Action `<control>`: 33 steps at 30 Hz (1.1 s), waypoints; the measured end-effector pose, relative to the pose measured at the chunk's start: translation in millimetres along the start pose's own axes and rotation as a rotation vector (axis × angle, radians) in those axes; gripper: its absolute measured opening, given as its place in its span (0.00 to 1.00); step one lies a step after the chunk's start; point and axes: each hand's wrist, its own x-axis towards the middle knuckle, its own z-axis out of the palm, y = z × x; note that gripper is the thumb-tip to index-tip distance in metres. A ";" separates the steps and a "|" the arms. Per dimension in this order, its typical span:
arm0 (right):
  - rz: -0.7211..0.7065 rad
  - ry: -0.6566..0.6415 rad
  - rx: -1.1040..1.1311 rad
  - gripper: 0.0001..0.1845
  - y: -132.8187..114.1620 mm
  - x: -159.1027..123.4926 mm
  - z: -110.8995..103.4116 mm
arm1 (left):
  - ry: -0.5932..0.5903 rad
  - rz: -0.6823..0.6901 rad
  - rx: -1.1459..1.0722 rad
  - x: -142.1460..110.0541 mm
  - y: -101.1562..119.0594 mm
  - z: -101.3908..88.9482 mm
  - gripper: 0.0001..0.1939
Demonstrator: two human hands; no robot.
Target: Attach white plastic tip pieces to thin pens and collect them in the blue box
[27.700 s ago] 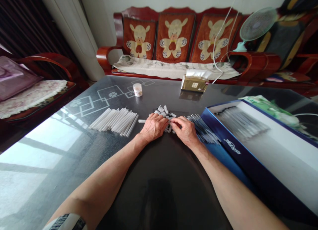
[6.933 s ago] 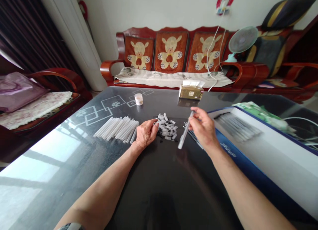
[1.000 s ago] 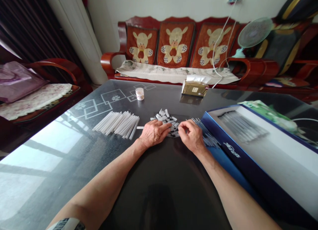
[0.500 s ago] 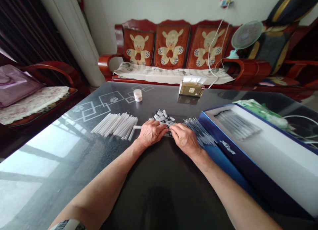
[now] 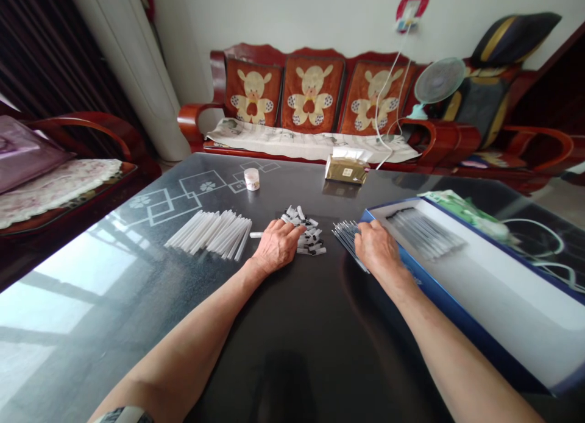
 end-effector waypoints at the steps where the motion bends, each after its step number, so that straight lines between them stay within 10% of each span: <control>1: -0.029 0.059 0.066 0.13 -3.2 -1.9 1.7 | 0.019 0.017 -0.009 0.5 0.4 -0.1 0.18; 6: -0.052 0.185 0.800 0.12 -34.5 -13.4 13.2 | 0.142 0.159 -0.108 2.0 9.2 -1.3 0.15; 14: 0.572 -0.306 1.948 0.11 -73.7 -3.7 12.8 | 0.136 0.395 -0.429 3.1 29.4 -6.0 0.14; 25: 0.628 -0.211 1.970 0.16 -67.4 8.8 12.0 | 0.167 0.323 -0.347 0.2 26.1 -6.1 0.14; 33: 0.288 -0.181 1.814 0.18 -78.7 -16.4 21.3 | 0.090 -0.064 -0.074 3.9 32.9 -10.0 0.17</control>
